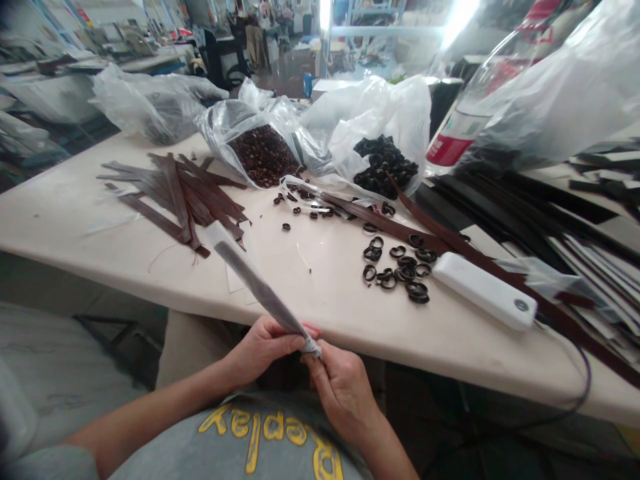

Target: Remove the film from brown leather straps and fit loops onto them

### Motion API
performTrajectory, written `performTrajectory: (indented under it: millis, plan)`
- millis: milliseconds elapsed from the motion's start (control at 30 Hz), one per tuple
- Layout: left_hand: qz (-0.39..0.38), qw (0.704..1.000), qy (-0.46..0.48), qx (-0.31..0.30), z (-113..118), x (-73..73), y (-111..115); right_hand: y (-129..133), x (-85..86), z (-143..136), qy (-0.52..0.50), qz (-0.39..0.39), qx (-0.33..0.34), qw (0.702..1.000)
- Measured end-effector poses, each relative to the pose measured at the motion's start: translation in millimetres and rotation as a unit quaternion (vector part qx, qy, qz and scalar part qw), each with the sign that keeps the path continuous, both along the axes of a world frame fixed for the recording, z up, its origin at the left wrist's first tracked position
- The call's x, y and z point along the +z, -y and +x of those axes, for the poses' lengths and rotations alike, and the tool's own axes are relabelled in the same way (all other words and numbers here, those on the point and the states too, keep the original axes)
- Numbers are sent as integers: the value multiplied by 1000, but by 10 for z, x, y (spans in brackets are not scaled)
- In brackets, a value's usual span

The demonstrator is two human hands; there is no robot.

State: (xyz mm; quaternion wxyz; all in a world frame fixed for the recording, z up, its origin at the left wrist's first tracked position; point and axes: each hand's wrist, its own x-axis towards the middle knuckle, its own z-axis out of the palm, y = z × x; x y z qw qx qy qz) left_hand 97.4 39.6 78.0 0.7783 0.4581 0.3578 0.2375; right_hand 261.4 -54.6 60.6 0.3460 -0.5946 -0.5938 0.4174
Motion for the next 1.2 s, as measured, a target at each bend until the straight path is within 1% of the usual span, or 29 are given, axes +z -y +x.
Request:
performTrajectory:
  millis: [67,133,233,300,333,367,400,500,533,567,600,700,767,833,900,1000,1033,1067,1100,1167,1200]
  plan:
    - [11,1000,-4,-4,-4,-28,10,-11,-15,-5,-9,-7,6,1000]
    - [42,999,-4,-11,-22,-46,19,-20,-12,-2,-30,-15,19,999]
    - [71,996,5,-45,-52,-64,42,-36,9,-2,-57,-20,32,998]
    - [73,994,24,-74,-77,-63,40,-47,8,-9,-63,-14,24,998]
    - [74,994,34,-76,-95,-57,26,-51,1,-12,-64,-9,18,998]
    - [74,994,42,-67,-115,-50,3,-53,-10,-16,-66,-5,13,998]
    - [73,995,46,-44,-137,-42,-27,-53,-22,-19,-67,-4,11,998]
    - [67,995,37,58,-181,-34,-109,-55,-55,-33,-54,-7,13,998]
    - [63,995,28,77,-179,-39,-118,-57,-62,-42,-46,-6,14,999]
    - [59,995,21,82,-168,-49,-113,-61,-67,-52,-39,-2,13,999]
    - [50,996,18,70,-148,-62,-94,-67,-70,-64,-36,2,10,999]
    - [4,999,50,-17,-71,-112,10,-87,-81,-93,-45,11,-7,999]
    - [-4,996,68,-51,-37,-138,69,-92,-91,-97,-55,10,-17,998]
    - [30,997,48,-54,-30,-146,97,-89,-100,-91,-80,6,-16,997]
    - [93,994,16,-62,-44,-138,101,-82,-103,-83,-116,-3,-12,993]
    - [200,976,-13,-85,-86,-106,85,-69,-90,-87,-142,-22,-3,990]
    - [217,972,-16,-91,-105,-92,75,-65,-84,-93,-144,-27,4,989]
    - [213,972,-12,-98,-127,-76,60,-61,-77,-100,-146,-30,11,989]
    - [190,976,2,-108,-151,-59,40,-58,-72,-105,-150,-31,17,988]
    - [125,983,56,-119,-204,-28,-15,-53,-68,-109,-158,-35,13,987]
    - [102,985,86,-109,-229,-16,-46,-52,-68,-106,-158,-37,4,987]
